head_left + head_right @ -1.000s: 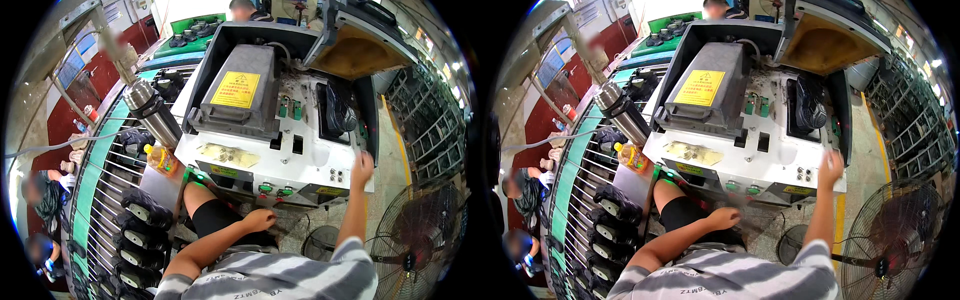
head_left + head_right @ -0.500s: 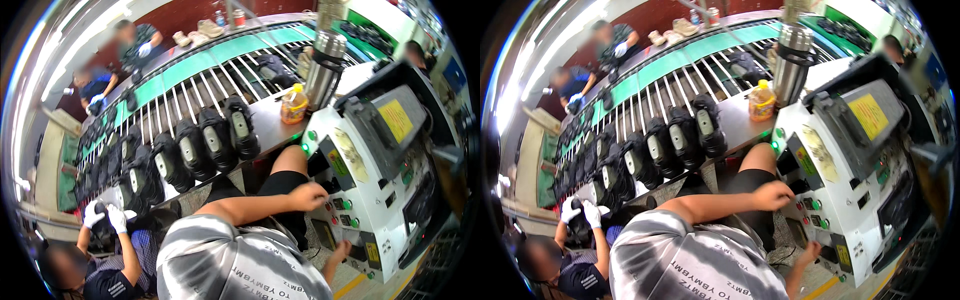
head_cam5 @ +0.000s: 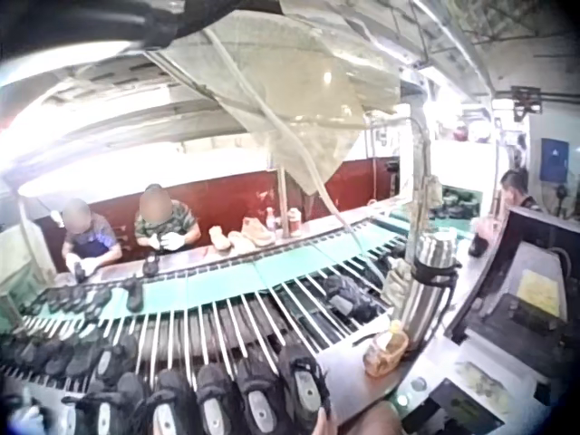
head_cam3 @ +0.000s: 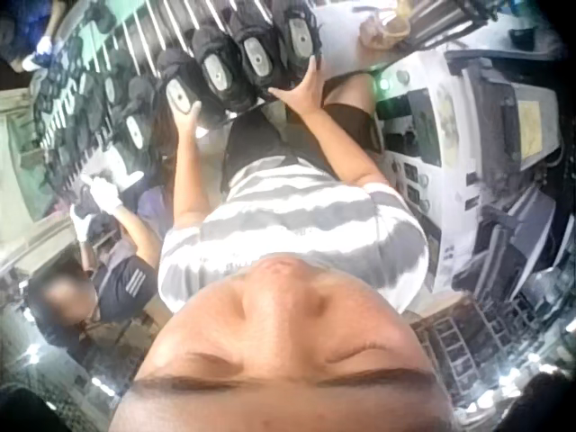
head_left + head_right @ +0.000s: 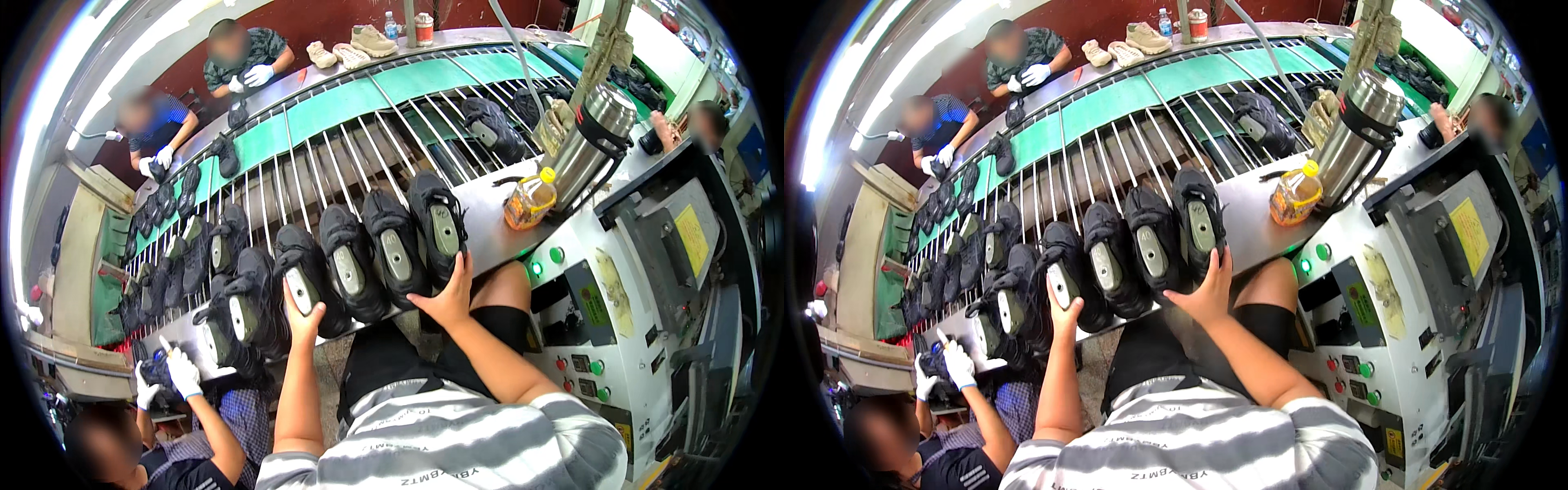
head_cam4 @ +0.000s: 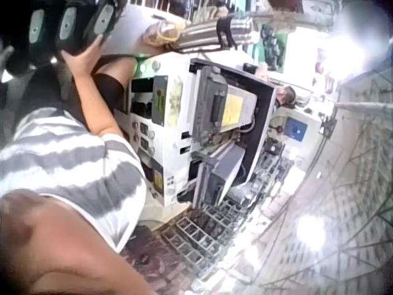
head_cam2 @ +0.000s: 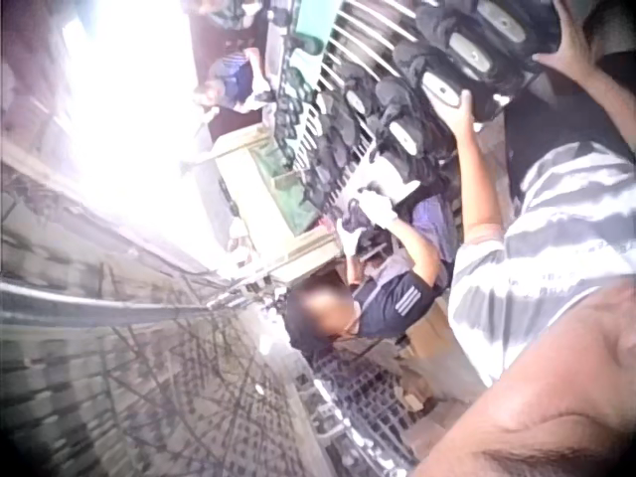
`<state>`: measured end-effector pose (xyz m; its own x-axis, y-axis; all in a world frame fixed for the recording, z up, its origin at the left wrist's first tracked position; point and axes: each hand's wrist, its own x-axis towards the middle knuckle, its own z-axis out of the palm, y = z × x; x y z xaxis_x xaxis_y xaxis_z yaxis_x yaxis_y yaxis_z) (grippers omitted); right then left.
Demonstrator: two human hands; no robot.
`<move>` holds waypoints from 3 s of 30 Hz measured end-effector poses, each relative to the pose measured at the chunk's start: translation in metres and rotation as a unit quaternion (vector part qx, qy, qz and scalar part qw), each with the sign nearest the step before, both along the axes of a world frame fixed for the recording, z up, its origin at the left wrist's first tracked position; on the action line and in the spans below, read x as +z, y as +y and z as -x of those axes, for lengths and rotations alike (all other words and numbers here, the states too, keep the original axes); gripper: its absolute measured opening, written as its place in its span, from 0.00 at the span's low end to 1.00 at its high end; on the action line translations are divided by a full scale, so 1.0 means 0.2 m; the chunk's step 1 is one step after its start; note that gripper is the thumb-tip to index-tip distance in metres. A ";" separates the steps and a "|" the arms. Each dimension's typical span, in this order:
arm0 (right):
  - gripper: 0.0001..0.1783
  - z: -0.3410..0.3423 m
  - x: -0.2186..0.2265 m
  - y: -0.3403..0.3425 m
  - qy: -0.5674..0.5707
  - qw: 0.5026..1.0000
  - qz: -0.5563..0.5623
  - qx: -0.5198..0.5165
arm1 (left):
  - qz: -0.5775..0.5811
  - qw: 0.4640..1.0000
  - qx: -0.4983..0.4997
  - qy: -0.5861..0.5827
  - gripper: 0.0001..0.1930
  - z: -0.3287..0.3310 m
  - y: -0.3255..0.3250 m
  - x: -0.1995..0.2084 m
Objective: The person takes shoes off a conveyor belt, places them into a heat-pressing machine, operates the machine buttons, and then puts the shoes back onto the conveyor belt.
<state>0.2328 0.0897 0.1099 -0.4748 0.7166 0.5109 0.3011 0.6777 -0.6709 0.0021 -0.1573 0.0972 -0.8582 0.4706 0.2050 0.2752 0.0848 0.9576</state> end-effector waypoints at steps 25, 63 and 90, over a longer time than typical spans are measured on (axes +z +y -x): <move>0.70 0.88 -0.19 1.29 0.047 0.997 0.018 -0.051 | -0.008 0.996 0.040 0.075 0.46 0.74 1.45 -0.13; 0.48 0.81 0.01 -0.60 -0.004 0.894 0.133 0.427 | 0.214 0.843 0.481 0.109 0.38 0.16 -1.41 0.23; 0.49 1.26 0.10 -0.67 0.098 0.969 0.043 0.225 | -0.057 0.967 0.241 0.060 0.33 0.33 -0.22 0.12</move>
<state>-0.0191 -0.0443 0.1299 -0.6487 0.5042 0.5701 -0.1499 0.6498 -0.7452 -0.0635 -0.2015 0.1214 -0.9392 -0.0087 0.3432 0.3394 0.1270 0.9321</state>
